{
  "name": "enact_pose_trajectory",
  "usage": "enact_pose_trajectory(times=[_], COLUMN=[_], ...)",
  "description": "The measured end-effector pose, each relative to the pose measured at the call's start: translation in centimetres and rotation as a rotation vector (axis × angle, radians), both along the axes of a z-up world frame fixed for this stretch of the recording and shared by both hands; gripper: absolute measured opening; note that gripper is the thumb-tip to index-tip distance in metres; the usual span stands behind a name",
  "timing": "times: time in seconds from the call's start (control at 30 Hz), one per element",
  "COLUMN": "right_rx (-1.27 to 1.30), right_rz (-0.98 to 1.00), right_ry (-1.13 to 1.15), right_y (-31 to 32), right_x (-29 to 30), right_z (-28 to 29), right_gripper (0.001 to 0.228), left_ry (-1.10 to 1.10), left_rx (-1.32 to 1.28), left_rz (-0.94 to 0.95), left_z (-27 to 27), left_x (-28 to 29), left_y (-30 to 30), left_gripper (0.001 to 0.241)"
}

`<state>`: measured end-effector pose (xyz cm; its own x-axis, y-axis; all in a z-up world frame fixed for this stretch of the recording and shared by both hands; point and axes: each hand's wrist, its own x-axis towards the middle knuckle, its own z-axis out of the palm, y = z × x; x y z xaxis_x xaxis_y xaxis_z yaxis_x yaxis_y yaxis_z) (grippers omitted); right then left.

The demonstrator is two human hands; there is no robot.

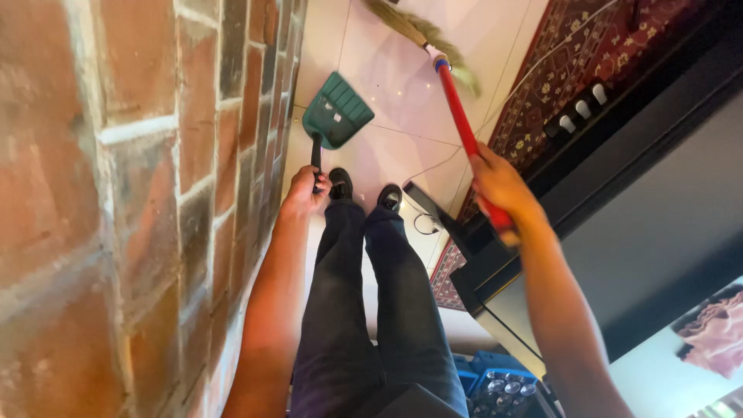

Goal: Sweeping debris off the floor into a dustpan.

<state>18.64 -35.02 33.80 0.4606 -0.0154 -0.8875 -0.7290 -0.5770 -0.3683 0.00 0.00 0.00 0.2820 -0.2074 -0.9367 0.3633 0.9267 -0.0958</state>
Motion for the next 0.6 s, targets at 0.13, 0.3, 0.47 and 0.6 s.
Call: enact_pose_trajectory(times=[0.13, 0.3, 0.47, 0.6], right_rx=[-0.106, 0.055, 0.064, 0.110], right_rz=[0.283, 0.302, 0.444, 0.380], right_ry=[-0.154, 0.021, 0.133, 0.329], right_y=[-0.9, 1.8, 2.3, 2.9], right_x=[0.8, -2.3, -8.3, -10.8], right_z=[-14.9, -20.6, -19.6, -13.3], right_gripper=[0.057, 0.047, 0.052, 0.057], left_ry=[0.077, 0.026, 0.032, 0.057], left_rx=[-0.063, 0.035, -0.003, -0.060], left_rz=[0.174, 0.241, 0.317, 0.357], left_z=[-2.0, -3.7, -4.1, -4.2], left_x=[-1.0, -1.8, -1.1, -0.8], left_y=[-1.7, -3.2, -4.1, -4.6], left_gripper=[0.011, 0.007, 0.008, 0.008])
